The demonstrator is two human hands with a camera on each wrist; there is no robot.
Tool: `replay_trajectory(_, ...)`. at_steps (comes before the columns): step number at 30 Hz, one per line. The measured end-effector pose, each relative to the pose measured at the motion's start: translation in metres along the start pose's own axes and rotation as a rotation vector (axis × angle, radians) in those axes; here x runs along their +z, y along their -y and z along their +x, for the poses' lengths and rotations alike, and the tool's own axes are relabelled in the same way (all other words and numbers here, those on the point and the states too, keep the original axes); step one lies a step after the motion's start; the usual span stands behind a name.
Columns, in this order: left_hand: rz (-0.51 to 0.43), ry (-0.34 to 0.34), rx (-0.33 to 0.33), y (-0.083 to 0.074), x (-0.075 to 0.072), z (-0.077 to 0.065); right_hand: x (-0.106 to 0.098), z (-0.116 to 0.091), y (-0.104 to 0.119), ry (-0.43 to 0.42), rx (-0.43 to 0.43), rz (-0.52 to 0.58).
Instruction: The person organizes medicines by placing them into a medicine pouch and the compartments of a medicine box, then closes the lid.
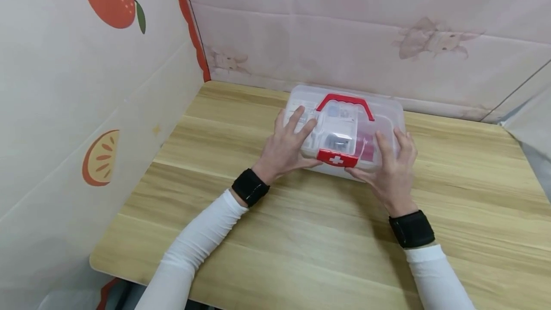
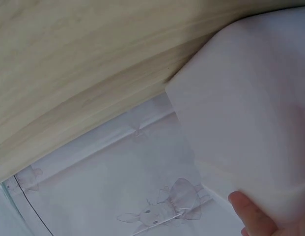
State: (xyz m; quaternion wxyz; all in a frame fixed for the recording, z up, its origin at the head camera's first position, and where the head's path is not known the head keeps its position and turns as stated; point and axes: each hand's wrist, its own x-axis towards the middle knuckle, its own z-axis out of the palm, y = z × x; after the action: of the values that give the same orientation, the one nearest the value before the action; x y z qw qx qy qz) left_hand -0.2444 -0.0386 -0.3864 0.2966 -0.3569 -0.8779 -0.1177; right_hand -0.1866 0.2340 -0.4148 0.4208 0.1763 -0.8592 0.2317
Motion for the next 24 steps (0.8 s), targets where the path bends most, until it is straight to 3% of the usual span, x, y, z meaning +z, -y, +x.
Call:
replay_trajectory(8, 0.026, -0.038, 0.016, -0.0006, 0.0040, -0.0002, 0.0043, -0.0013, -0.0035, -0.054, -0.009, -0.008)
replay_trajectory(24, 0.036, -0.014, 0.008, 0.0006, 0.0049, 0.0005, 0.0067, -0.0006, -0.0057, -0.072, 0.009, -0.011)
